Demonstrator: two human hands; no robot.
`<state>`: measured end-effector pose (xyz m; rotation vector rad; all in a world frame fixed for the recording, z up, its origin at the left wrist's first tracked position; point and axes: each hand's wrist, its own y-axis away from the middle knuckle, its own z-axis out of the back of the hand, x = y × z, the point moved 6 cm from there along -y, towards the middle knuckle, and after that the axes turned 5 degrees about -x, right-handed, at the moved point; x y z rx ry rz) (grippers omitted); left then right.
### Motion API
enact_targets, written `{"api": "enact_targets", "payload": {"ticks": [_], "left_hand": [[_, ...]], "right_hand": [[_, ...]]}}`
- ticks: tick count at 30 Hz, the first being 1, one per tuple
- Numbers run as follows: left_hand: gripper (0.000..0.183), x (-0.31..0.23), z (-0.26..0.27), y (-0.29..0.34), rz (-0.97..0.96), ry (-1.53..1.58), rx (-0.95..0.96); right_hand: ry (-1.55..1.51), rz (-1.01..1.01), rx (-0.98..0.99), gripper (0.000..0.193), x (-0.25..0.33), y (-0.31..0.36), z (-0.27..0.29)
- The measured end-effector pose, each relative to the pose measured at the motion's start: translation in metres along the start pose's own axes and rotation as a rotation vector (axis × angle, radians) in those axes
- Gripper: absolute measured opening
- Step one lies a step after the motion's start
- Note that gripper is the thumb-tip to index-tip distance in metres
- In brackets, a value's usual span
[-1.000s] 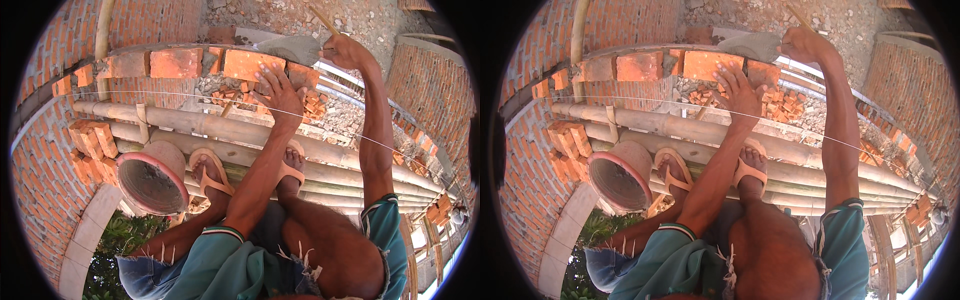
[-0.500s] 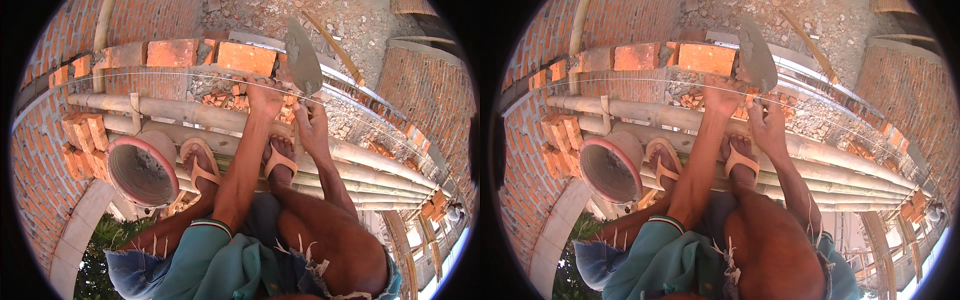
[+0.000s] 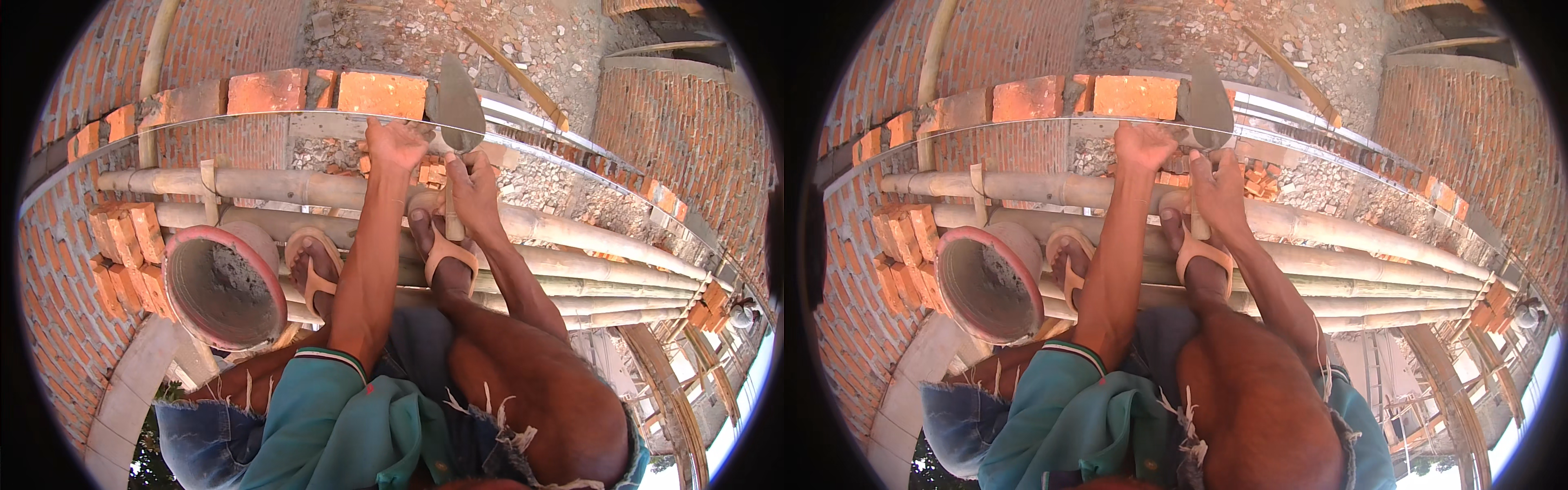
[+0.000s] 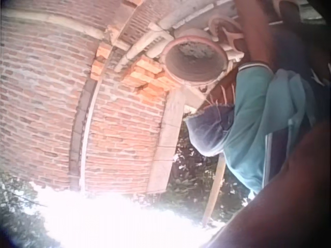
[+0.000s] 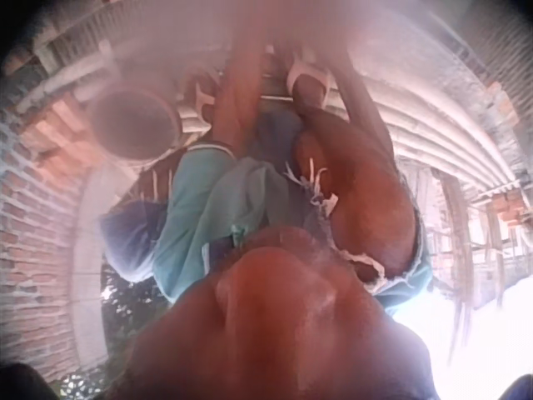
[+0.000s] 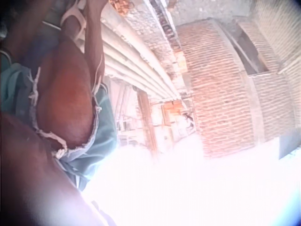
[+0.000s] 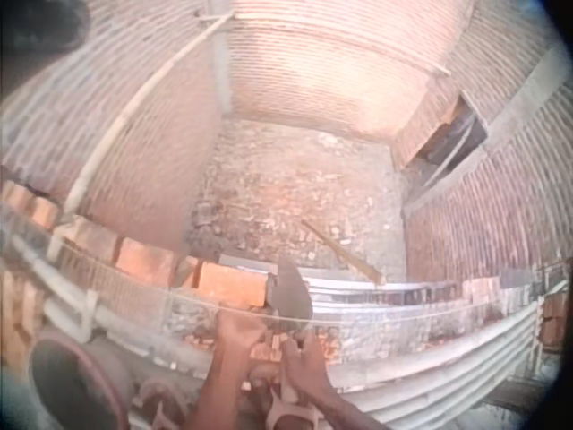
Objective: The person scoops mortar from a bucket with a trowel and applies it to a brick wall. They place red bricks onto the mortar, align them with a string line, and tap them into position. The person repeats this process to extend the wall.
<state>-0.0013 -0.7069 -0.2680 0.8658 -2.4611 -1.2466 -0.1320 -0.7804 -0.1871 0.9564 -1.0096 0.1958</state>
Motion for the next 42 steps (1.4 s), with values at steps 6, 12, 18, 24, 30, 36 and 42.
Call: {"api": "enact_targets", "payload": {"ticks": [6,12,18,24,30,36,42], "left_hand": [[0.095,-0.005,-0.006,-0.001,-0.011,0.05,0.01],[0.085,-0.005,0.002,-0.001,0.117,0.1,-0.062],[0.049,-0.039,0.028,-0.007,-0.439,-0.364,-0.546],[0.033,-0.057,0.026,-0.022,-0.47,-0.356,-0.599],[0.031,-0.059,0.014,-0.011,-0.497,-0.257,-0.567],[0.029,-0.06,0.015,-0.01,-0.516,-0.277,-0.609],[0.068,-0.1,0.029,0.013,-0.71,-0.189,-0.641]], "right_hand": [[-0.054,-0.121,0.051,0.035,0.005,0.004,-0.009],[-0.031,-0.111,0.091,0.033,0.0,0.002,-0.001],[0.486,0.409,0.08,0.027,0.036,-0.003,0.029],[0.537,0.462,0.253,0.029,0.05,-0.025,-0.022],[0.533,0.542,0.218,0.027,0.045,-0.034,-0.04],[0.728,0.447,0.223,0.028,0.045,-0.042,-0.039],[0.557,0.855,0.248,0.051,0.094,-0.017,-0.059]]}}
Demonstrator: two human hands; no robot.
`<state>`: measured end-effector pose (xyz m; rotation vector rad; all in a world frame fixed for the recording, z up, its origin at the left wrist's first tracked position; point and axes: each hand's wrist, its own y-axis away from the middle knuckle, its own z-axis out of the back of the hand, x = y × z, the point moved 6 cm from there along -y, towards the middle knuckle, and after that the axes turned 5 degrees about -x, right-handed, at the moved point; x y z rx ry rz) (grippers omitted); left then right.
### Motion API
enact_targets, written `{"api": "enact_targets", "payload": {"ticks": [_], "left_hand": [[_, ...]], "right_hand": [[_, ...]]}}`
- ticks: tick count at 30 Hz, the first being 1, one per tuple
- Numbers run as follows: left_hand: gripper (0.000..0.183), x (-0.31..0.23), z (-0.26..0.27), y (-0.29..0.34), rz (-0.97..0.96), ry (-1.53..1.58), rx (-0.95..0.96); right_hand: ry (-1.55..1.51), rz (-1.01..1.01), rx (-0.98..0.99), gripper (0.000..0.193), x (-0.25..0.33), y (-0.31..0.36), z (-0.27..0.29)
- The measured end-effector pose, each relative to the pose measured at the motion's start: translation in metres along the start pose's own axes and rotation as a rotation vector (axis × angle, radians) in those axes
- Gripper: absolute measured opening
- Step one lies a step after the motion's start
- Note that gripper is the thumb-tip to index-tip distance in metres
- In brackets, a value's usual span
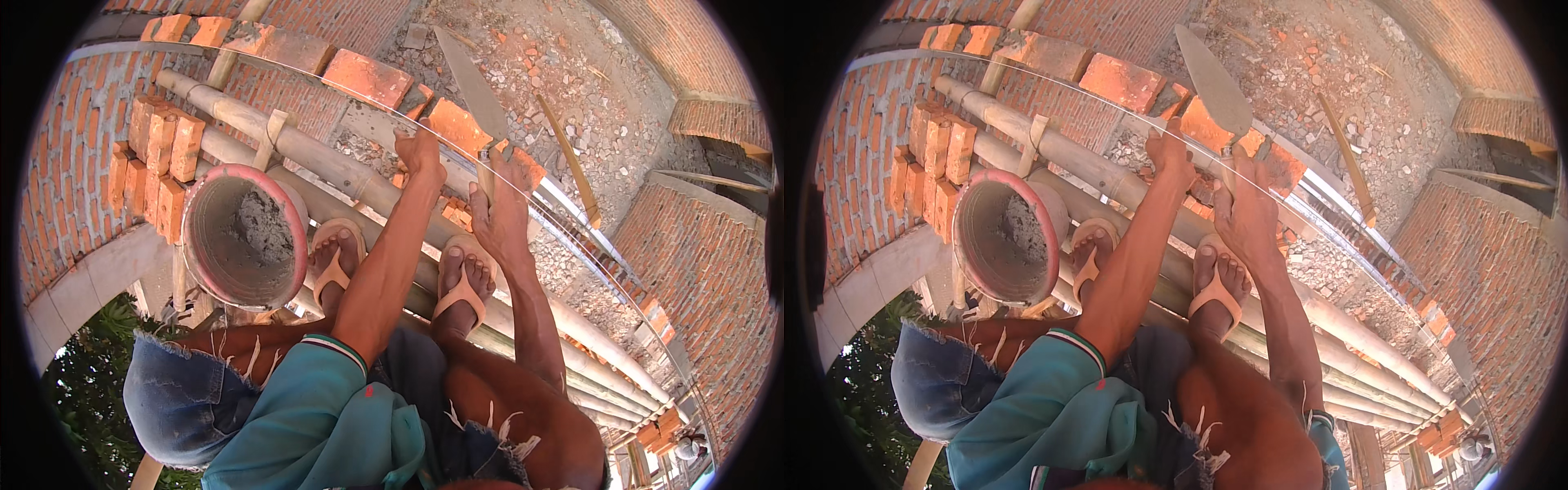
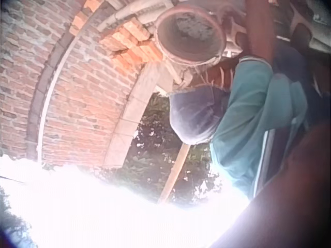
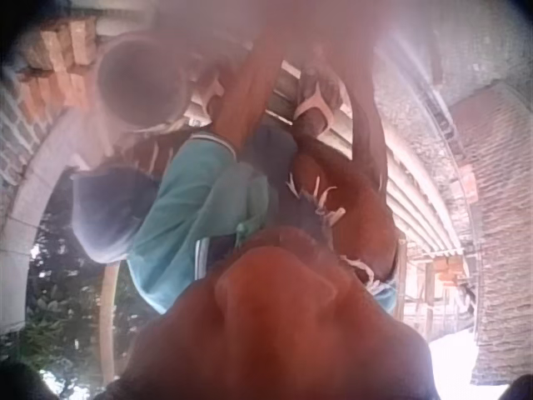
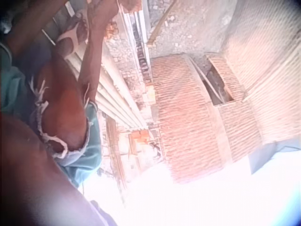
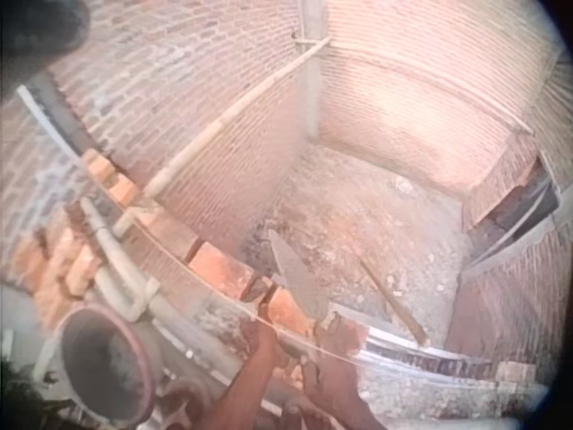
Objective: The person scoops mortar from a bucket with a trowel and applies it to a brick wall. They place red bricks onto the mortar, align them with a string line, and tap them into position. The person repeats this process to extend the wall.
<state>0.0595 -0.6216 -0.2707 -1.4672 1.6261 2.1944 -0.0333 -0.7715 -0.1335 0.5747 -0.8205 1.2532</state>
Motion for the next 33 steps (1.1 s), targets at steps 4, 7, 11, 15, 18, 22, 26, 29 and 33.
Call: {"api": "enact_targets", "payload": {"ticks": [4,7,11,15,18,22,26,29,33], "left_hand": [[0.093,-0.074,0.018,-0.05,-0.214,0.085,-0.061],[0.062,-0.099,0.01,-0.072,-0.326,0.068,0.026],[0.092,-0.097,0.008,-0.081,-0.268,-0.058,-0.007],[0.082,-0.101,0.011,-0.075,-0.361,-0.15,-0.071],[0.078,-0.103,0.011,-0.07,-0.389,-0.106,-0.057],[0.077,-0.101,0.011,-0.066,-0.358,-0.012,0.0],[0.079,-0.105,0.013,-0.069,-0.402,0.025,0.091],[0.084,-0.122,0.026,-0.079,-0.528,-0.005,-0.101],[0.097,-0.171,0.036,-0.083,-0.812,-0.245,-0.085]], "right_hand": [[-0.123,-0.169,0.118,0.064,0.011,-0.02,-0.028],[-0.072,0.021,0.049,0.067,0.034,-0.042,-0.039],[0.383,0.027,0.247,0.066,0.044,-0.058,-0.065],[0.306,0.035,0.163,0.067,0.051,-0.066,-0.063],[0.301,-0.027,0.227,0.066,0.047,-0.069,-0.065],[0.132,-0.048,0.168,0.057,0.047,-0.05,-0.038],[-0.025,-0.268,0.477,0.044,0.026,0.018,0.017],[-0.152,-0.394,0.681,0.034,0.014,0.066,0.068],[-0.51,-0.548,0.735,0.037,0.043,0.066,0.129]]}}
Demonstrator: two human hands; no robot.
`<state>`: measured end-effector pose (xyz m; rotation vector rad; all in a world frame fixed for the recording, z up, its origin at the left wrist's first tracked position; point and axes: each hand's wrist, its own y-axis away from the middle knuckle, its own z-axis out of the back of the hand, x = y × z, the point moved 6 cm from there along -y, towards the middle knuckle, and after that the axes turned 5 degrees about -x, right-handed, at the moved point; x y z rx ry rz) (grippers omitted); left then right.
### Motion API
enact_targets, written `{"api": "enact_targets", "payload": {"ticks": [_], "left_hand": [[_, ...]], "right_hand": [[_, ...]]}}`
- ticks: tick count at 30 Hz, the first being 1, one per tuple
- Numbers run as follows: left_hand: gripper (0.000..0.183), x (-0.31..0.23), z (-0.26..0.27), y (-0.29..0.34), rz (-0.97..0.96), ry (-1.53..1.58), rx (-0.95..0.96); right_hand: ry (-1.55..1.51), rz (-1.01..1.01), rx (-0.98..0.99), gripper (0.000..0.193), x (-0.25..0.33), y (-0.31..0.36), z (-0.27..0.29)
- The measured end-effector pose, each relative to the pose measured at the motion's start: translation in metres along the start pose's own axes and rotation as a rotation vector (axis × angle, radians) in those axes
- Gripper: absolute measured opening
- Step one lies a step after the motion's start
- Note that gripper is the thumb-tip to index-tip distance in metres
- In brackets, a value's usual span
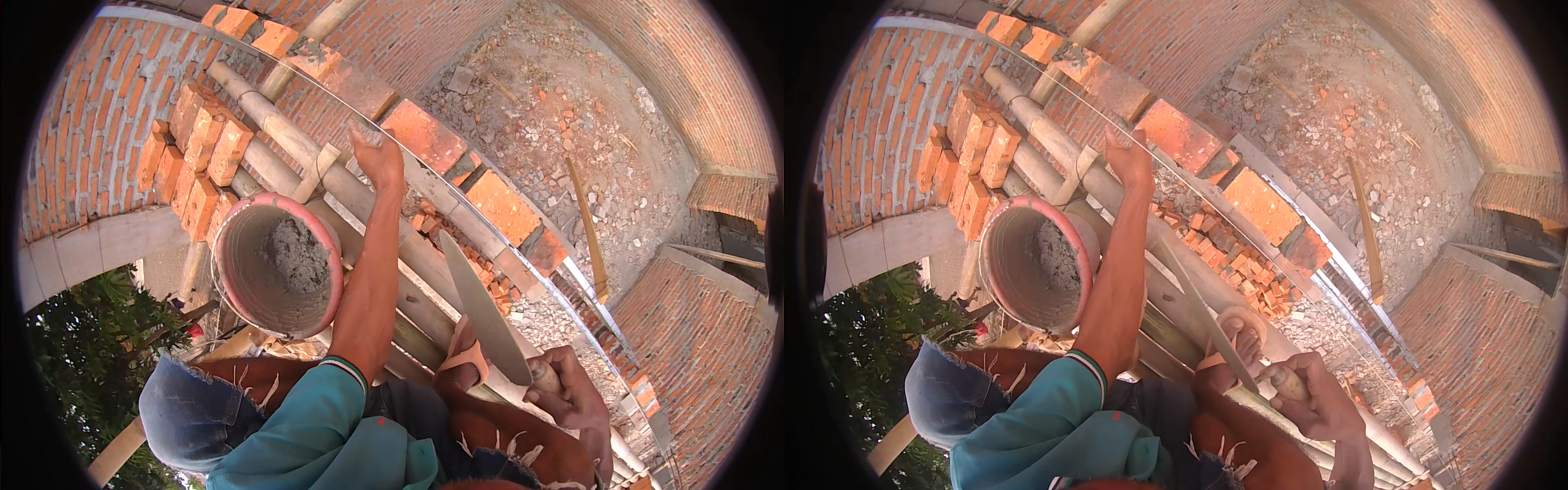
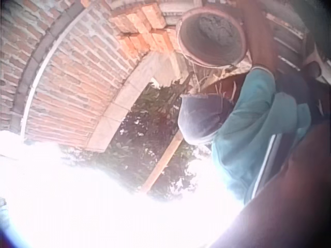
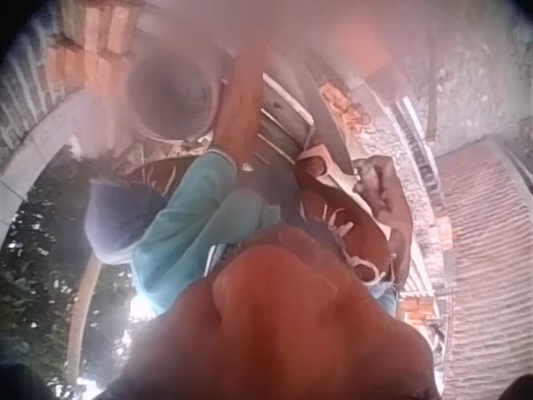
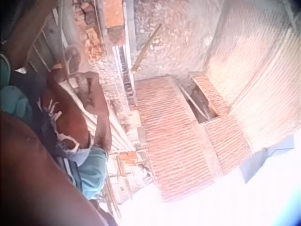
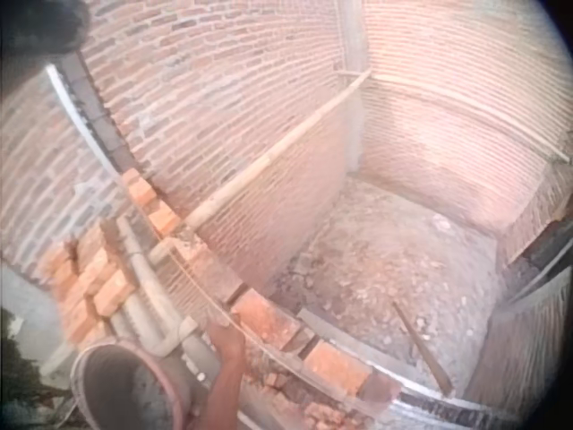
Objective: The person scoops mortar from a bucket with a trowel and applies it to a brick wall. They place red bricks onto the mortar, align them with a string line, and tap them into position. The person repeats this process to extend the wall.
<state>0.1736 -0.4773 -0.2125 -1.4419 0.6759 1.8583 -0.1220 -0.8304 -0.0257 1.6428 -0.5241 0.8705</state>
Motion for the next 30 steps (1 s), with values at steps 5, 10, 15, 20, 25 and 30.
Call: {"api": "enact_targets", "payload": {"ticks": [5,10,15,20,25,30], "left_hand": [[0.132,-0.029,-0.037,-0.02,-0.242,-0.858,0.497],[0.166,-0.027,-0.055,-0.027,-0.084,-1.114,0.752],[0.169,-0.019,-0.055,-0.024,0.001,-1.191,0.811],[0.166,-0.019,-0.055,-0.021,0.004,-1.193,0.888],[0.162,-0.022,-0.056,-0.017,0.002,-1.223,0.914],[0.158,-0.025,-0.057,-0.017,-0.003,-1.204,0.863]], "right_hand": [[0.285,0.216,-0.07,0.032,0.094,-0.053,0.057],[0.855,0.399,-0.388,0.034,0.115,-0.281,0.088],[0.826,0.375,-0.253,0.04,0.086,-0.463,0.015],[0.815,0.492,-0.242,0.043,0.078,-0.535,-0.041],[0.782,0.641,-0.184,0.039,0.063,-0.546,-0.022],[0.663,0.563,-0.113,0.034,0.011,-0.511,0.022]]}}
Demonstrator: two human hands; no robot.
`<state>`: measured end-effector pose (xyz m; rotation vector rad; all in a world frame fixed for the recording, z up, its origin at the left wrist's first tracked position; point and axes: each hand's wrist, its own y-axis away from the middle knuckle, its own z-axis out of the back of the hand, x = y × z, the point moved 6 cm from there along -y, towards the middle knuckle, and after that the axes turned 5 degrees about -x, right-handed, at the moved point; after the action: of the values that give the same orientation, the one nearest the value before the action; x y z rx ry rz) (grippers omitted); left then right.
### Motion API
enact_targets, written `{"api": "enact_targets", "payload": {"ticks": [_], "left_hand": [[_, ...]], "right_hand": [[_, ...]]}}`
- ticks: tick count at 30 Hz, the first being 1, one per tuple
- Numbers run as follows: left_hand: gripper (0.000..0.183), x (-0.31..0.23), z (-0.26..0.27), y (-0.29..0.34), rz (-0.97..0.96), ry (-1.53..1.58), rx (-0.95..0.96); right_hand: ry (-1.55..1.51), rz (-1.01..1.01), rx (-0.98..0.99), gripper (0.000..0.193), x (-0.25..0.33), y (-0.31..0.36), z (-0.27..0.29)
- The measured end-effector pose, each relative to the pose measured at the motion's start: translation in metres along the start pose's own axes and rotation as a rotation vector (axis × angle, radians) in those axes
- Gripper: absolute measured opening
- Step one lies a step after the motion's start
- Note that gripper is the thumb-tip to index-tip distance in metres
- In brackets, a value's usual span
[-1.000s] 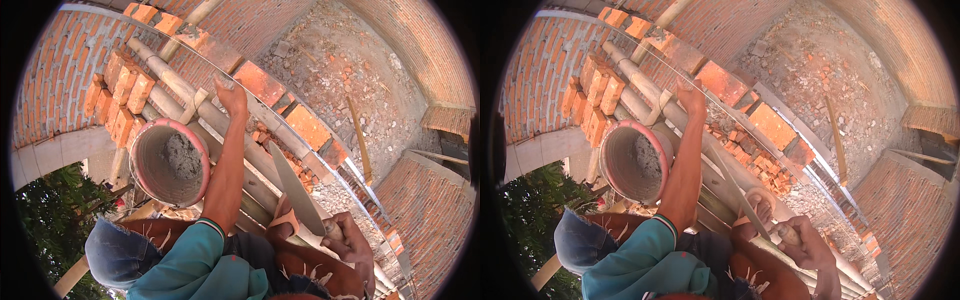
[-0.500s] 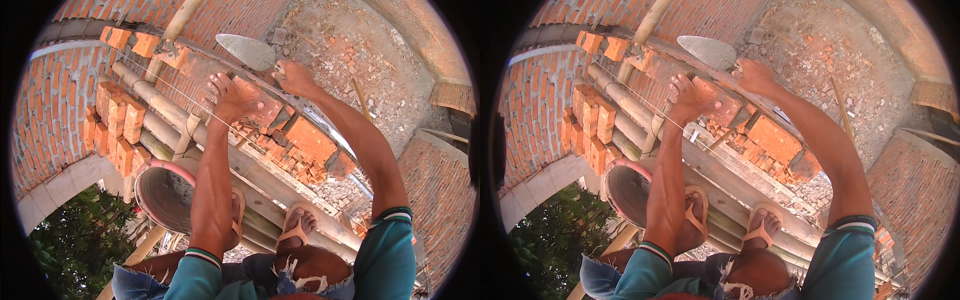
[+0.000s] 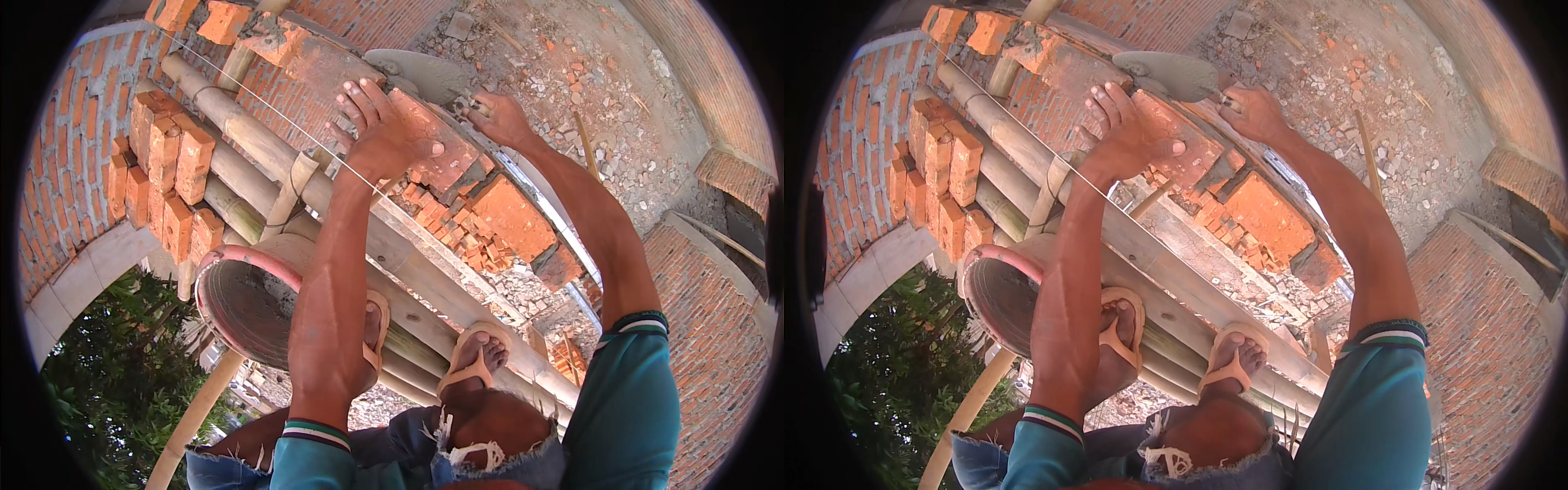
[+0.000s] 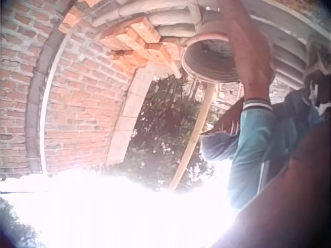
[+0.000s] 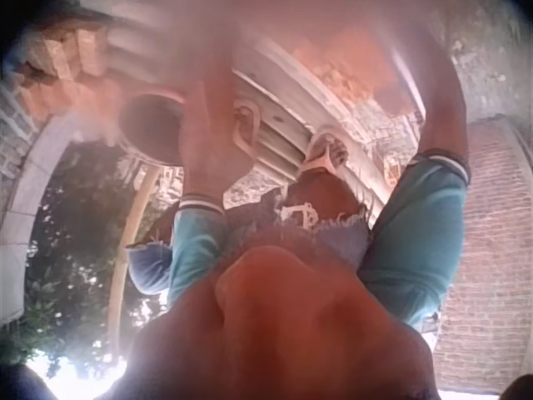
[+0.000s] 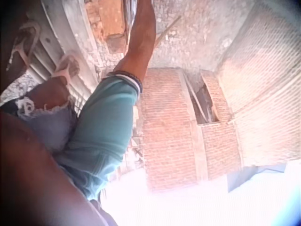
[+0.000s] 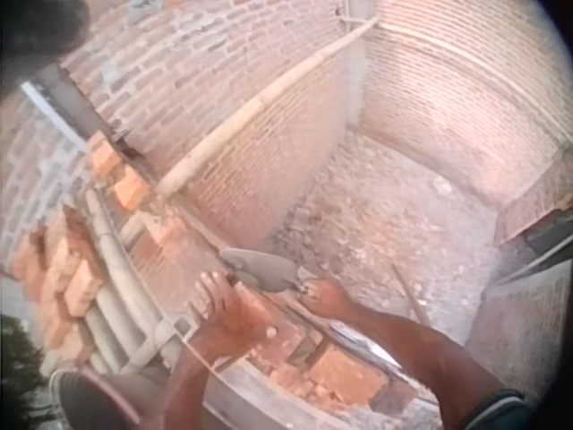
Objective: The person scoops mortar from a bucket with a trowel and applies it to a brick wall. They place red bricks onto the mortar, align them with a string line, and tap them into position. The person repeats this process to extend the wall.
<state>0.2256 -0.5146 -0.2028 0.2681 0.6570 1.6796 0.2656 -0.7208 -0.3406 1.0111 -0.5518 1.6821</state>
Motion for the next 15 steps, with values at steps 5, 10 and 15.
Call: {"api": "enact_targets", "payload": {"ticks": [5,10,15], "left_hand": [[0.162,0.003,-0.002,-0.004,0.024,-0.006,0.042],[0.168,0.008,-0.002,-0.011,0.048,-0.031,0.007],[0.163,0.005,0.002,-0.002,0.03,-0.029,-0.124]], "right_hand": [[0.056,0.067,-0.056,0.028,-0.016,0.064,0.032],[-0.016,-0.019,0.071,0.034,-0.02,0.108,0.068],[-0.104,-0.179,0.094,0.034,0.024,0.162,0.114]]}}
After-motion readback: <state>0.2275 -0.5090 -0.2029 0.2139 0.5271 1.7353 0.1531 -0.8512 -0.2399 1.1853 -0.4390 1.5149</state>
